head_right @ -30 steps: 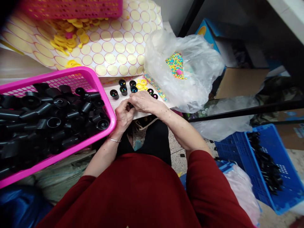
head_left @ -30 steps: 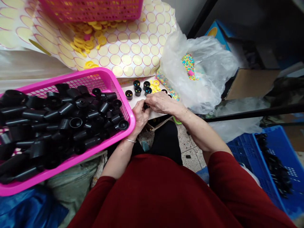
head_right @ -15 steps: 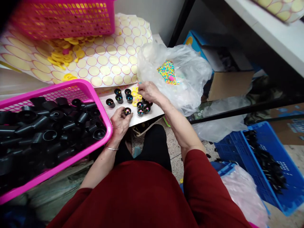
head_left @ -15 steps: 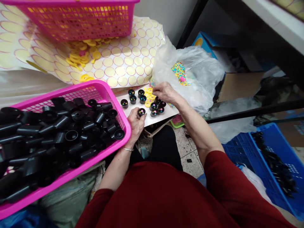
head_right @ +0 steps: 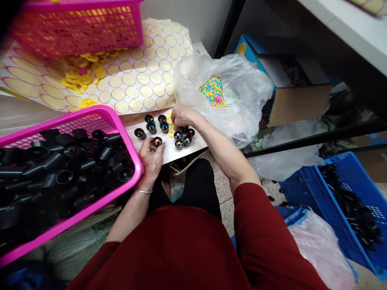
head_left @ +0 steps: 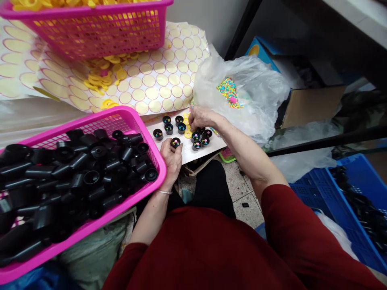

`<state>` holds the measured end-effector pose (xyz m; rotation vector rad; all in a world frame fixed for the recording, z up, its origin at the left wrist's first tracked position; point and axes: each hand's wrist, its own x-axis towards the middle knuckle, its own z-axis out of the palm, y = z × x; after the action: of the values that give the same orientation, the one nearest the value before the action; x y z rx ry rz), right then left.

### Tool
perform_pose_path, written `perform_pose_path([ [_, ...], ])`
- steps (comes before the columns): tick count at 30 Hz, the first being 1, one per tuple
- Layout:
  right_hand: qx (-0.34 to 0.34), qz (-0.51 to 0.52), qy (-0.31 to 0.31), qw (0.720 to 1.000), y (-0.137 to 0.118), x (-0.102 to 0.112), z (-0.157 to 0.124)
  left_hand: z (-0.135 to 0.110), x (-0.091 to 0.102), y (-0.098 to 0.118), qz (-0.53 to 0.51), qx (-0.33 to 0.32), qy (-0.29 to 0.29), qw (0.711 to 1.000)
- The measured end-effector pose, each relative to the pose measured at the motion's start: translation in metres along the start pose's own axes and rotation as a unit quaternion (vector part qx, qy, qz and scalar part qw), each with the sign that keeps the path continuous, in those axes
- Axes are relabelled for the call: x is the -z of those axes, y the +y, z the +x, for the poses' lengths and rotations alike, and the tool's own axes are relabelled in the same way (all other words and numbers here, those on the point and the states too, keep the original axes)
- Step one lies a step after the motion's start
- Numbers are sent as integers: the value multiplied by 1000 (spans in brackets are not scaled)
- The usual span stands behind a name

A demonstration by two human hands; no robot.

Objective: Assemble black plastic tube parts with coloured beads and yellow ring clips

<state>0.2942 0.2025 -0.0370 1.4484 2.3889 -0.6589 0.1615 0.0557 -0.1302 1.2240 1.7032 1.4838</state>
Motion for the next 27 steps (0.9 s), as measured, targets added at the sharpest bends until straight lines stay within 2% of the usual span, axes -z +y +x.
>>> perform_pose_path([
  [8, -30, -114, 21, 993, -23, 2, -7, 0, 0, -4, 21, -15, 12, 1000],
  [14, -7, -114, 16, 993, -12, 3, -3, -2, 2, -11, 25, -51, 27, 998],
  [20, -37, -65, 136, 988, 9, 1, 3, 1, 1, -8, 40, -82, 13, 996],
  [22, -14, -52, 114, 992, 8, 1, 2, 1, 1, -6, 38, -88, 15, 995],
  [24, 6, -49, 55, 997, 2, 2, 0, 1, 1, -4, 40, -89, 18, 995],
  [27, -2, -79, 9, 997, -13, 4, -3, 0, 1, -4, 44, -83, 18, 995],
])
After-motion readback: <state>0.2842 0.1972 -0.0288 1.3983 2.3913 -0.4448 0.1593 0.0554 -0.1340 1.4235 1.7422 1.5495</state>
